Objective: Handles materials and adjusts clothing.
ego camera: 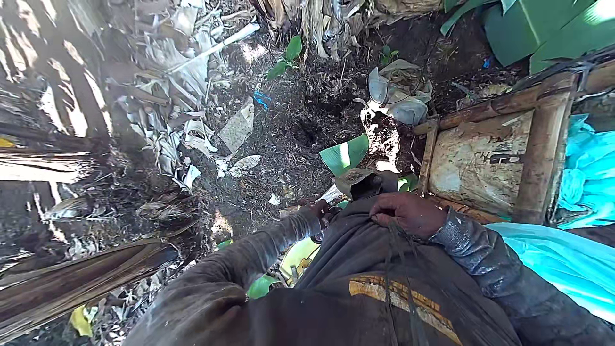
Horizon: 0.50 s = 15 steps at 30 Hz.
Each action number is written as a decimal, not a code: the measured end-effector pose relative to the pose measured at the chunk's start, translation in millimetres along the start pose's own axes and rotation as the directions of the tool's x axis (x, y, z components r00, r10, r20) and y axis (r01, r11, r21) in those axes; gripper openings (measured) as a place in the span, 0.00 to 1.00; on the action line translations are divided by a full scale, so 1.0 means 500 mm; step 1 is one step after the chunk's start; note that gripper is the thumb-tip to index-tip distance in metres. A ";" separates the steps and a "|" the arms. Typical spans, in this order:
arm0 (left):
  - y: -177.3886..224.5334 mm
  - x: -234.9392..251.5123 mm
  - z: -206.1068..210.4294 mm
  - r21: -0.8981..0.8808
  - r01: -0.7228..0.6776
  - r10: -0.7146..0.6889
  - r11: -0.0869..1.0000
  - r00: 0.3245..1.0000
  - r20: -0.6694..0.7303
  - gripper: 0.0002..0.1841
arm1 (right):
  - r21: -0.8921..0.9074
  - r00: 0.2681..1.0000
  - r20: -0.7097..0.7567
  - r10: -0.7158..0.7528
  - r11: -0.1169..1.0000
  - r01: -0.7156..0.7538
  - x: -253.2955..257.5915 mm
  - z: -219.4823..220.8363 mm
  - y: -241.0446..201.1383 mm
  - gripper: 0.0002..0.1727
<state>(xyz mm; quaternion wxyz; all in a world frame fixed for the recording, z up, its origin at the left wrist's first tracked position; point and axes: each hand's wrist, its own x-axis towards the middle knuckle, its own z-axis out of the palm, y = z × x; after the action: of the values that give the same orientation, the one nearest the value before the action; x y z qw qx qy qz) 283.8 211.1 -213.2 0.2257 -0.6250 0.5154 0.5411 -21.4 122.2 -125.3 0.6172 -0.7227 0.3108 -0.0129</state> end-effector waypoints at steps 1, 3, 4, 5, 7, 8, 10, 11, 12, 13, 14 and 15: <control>0.011 -0.002 0.003 0.007 0.034 -0.034 0.999 0.999 -0.021 0.22 | 0.000 1.000 -0.002 -0.003 1.000 0.003 0.001 0.001 0.000 0.12; 0.027 -0.006 -0.002 0.019 0.082 -0.081 0.996 0.997 -0.005 0.19 | 0.000 1.000 0.001 -0.005 1.000 0.005 0.002 0.001 -0.002 0.13; 0.021 0.003 -0.005 0.042 0.062 -0.062 0.997 0.998 0.012 0.18 | -0.001 1.000 0.003 -0.002 1.000 0.002 0.003 0.000 -0.002 0.13; 0.018 0.007 -0.021 0.072 0.018 -0.022 0.997 0.998 0.059 0.20 | -0.005 1.000 0.003 0.000 1.000 0.000 0.005 -0.002 -0.003 0.13; -0.003 0.002 -0.060 0.011 -0.130 0.126 0.991 0.975 0.184 0.25 | -0.004 1.000 0.003 -0.004 1.000 0.004 0.006 0.000 -0.004 0.13; -0.006 -0.005 -0.081 -0.053 -0.163 0.171 0.985 0.953 0.251 0.24 | -0.004 1.000 0.006 -0.004 1.000 0.004 0.006 0.001 -0.006 0.13; 0.015 -0.017 -0.112 -0.127 -0.099 0.135 0.987 0.937 0.322 0.18 | -0.009 1.000 0.002 0.003 1.000 -0.003 0.008 -0.003 -0.010 0.14; 0.020 -0.018 -0.114 -0.139 -0.058 0.101 0.989 0.939 0.329 0.17 | -0.012 1.000 0.002 0.009 1.000 -0.009 0.008 -0.002 -0.011 0.14; 0.027 -0.019 -0.116 -0.121 -0.050 0.087 0.991 0.944 0.319 0.17 | -0.018 1.000 -0.002 0.013 1.000 -0.013 0.010 -0.002 -0.012 0.14; 0.040 -0.022 -0.115 -0.087 -0.055 0.078 0.995 0.952 0.296 0.15 | -0.021 1.000 -0.010 0.015 1.000 -0.015 0.010 -0.004 -0.012 0.14; 0.063 -0.033 -0.110 -0.032 -0.046 0.053 0.998 0.963 0.263 0.12 | -0.017 1.000 -0.018 0.015 1.000 -0.015 0.008 -0.003 -0.012 0.14; 0.078 -0.038 -0.103 0.018 -0.022 0.018 1.000 0.974 0.226 0.09 | -0.014 1.000 -0.021 0.015 1.000 -0.016 0.006 -0.002 -0.012 0.14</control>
<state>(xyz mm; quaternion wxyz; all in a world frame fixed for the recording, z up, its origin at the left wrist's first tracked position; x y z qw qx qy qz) 274.3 161.0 -169.1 0.2835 -0.5520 0.4981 0.6057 -16.7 120.2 -121.0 0.6089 -0.7243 0.3231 -0.0136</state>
